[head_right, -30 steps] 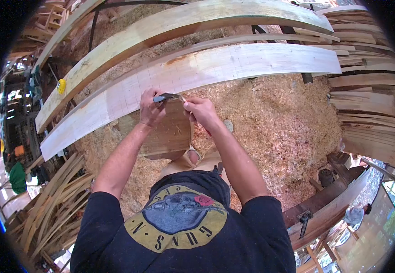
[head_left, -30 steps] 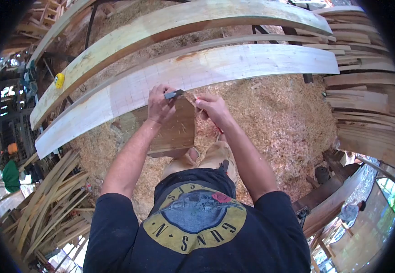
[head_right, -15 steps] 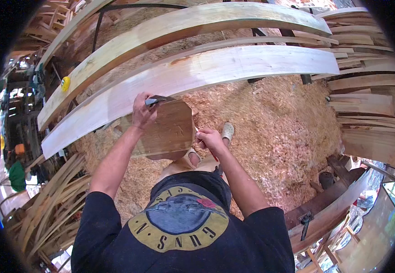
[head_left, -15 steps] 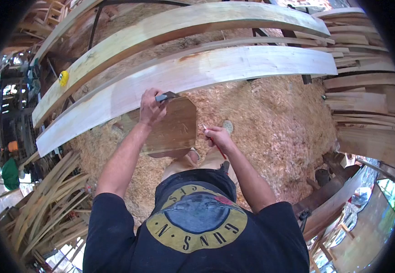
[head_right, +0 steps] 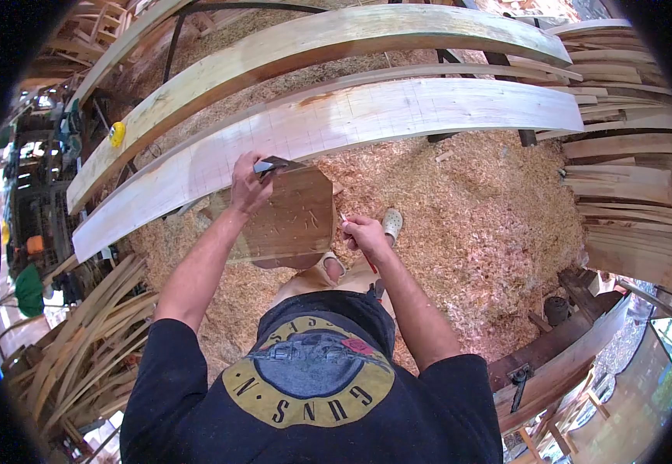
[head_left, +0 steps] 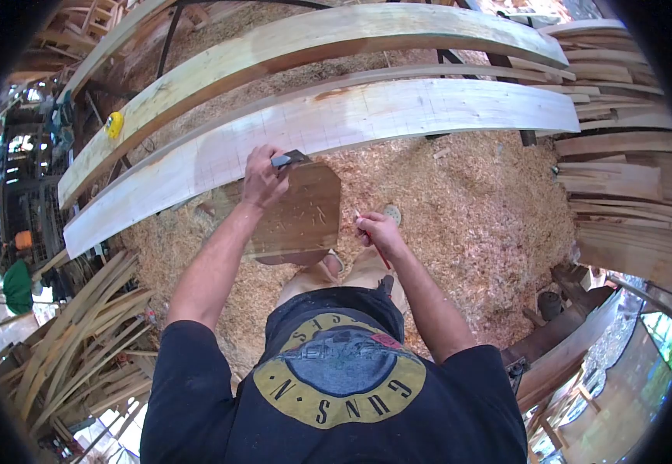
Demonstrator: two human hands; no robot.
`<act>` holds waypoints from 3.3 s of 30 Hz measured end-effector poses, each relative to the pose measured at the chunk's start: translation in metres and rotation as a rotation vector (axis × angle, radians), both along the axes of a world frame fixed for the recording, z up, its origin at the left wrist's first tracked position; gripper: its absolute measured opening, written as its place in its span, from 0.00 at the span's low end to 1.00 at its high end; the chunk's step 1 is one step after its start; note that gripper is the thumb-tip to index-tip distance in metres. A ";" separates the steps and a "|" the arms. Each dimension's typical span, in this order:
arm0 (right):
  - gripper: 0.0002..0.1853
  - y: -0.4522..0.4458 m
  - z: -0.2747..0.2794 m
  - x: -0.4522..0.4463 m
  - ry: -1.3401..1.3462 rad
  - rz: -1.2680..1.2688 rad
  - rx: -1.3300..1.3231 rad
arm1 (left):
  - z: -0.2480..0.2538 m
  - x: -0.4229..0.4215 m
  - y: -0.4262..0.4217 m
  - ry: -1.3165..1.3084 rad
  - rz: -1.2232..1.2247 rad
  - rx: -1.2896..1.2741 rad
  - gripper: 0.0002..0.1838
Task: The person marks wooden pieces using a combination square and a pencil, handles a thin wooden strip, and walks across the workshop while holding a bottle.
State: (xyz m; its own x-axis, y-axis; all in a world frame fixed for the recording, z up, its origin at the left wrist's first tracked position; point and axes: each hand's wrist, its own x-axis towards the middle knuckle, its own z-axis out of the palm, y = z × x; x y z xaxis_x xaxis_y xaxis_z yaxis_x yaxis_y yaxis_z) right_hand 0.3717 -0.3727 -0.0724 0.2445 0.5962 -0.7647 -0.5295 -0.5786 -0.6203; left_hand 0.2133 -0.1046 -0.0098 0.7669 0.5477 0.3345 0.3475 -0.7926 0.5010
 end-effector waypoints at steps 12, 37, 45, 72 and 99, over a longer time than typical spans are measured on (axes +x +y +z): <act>0.14 0.001 0.001 0.001 -0.016 0.000 0.015 | -0.007 -0.001 0.003 -0.007 -0.009 -0.014 0.07; 0.14 0.078 0.028 -0.019 -0.052 -0.025 0.123 | -0.013 0.001 0.009 -0.006 -0.039 0.084 0.08; 0.14 0.107 0.020 -0.021 -0.012 -0.119 0.176 | -0.011 0.001 0.008 -0.013 -0.035 0.048 0.07; 0.10 0.155 -0.010 -0.010 -0.093 -0.019 0.063 | -0.014 0.000 0.008 0.037 -0.033 0.099 0.08; 0.10 0.156 -0.018 -0.010 -0.139 0.048 0.051 | -0.016 0.001 0.009 0.006 -0.041 0.120 0.06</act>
